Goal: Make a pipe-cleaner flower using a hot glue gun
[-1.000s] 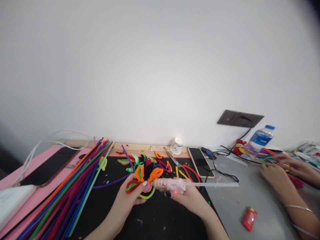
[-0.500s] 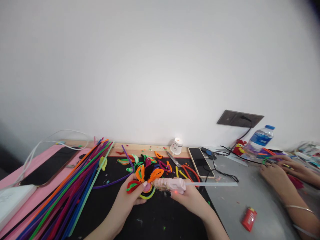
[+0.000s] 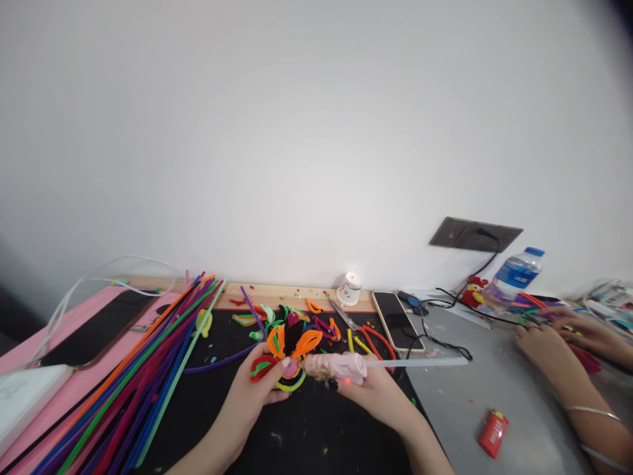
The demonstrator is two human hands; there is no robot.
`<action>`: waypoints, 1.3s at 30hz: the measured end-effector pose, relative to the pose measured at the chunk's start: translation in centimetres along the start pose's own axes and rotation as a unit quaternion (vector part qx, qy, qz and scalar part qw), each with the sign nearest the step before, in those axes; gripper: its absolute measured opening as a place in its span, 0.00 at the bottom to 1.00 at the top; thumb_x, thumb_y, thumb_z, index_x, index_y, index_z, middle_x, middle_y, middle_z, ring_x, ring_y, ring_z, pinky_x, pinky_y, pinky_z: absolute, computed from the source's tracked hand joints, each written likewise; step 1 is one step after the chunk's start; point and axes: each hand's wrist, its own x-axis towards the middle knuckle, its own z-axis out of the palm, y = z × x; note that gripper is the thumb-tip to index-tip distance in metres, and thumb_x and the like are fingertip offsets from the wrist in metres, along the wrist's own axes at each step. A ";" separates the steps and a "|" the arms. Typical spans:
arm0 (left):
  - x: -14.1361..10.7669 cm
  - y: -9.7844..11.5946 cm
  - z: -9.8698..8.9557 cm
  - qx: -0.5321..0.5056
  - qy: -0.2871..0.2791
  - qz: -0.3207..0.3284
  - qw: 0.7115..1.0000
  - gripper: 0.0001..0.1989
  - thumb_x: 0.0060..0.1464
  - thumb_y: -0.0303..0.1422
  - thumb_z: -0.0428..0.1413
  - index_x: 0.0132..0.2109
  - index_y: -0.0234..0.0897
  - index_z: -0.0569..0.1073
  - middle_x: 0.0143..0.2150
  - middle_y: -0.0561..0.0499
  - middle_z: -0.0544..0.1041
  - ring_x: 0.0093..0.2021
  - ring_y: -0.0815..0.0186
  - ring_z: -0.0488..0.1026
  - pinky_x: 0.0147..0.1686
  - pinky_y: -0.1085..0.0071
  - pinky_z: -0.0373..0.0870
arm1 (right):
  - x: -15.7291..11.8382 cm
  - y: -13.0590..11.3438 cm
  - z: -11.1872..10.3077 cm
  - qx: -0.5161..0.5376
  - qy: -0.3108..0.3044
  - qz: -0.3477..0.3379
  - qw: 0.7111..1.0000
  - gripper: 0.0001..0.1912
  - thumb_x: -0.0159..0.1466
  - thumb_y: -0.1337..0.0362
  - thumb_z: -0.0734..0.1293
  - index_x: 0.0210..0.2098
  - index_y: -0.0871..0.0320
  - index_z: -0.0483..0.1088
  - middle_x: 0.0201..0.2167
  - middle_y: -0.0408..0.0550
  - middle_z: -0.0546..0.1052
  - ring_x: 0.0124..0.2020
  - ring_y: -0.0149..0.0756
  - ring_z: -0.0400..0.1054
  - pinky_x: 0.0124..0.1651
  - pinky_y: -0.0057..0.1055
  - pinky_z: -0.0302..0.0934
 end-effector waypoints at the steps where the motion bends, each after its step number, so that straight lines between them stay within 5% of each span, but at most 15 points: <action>1: 0.0 0.0 0.0 -0.001 0.000 -0.001 1.000 0.23 0.41 0.42 0.61 0.44 0.39 0.69 0.36 0.50 0.80 0.37 0.57 0.77 0.30 0.69 0.73 | 0.0 0.1 0.0 -0.001 0.002 0.001 1.000 0.12 0.56 0.73 0.63 0.37 0.60 0.73 0.32 0.45 0.75 0.33 0.35 0.67 0.36 0.27 0.62; 12: 0.1 -0.3 0.1 -0.015 0.001 -0.004 1.000 0.22 0.38 0.40 0.63 0.41 0.39 0.68 0.35 0.50 0.79 0.36 0.58 0.77 0.31 0.68 0.75 | 0.1 -0.4 -0.1 0.022 -0.013 -0.023 0.999 0.18 0.57 0.73 0.62 0.45 0.56 0.72 0.40 0.46 0.77 0.41 0.38 0.70 0.47 0.32 0.62; 39: 0.4 -0.7 -0.1 -0.042 -0.011 0.010 0.999 0.23 0.35 0.37 0.65 0.41 0.39 0.69 0.36 0.51 0.79 0.37 0.58 0.77 0.36 0.66 0.75 | -0.1 -0.7 -0.1 0.009 -0.003 -0.018 1.000 0.16 0.55 0.74 0.62 0.41 0.56 0.74 0.35 0.45 0.77 0.36 0.36 0.69 0.42 0.30 0.63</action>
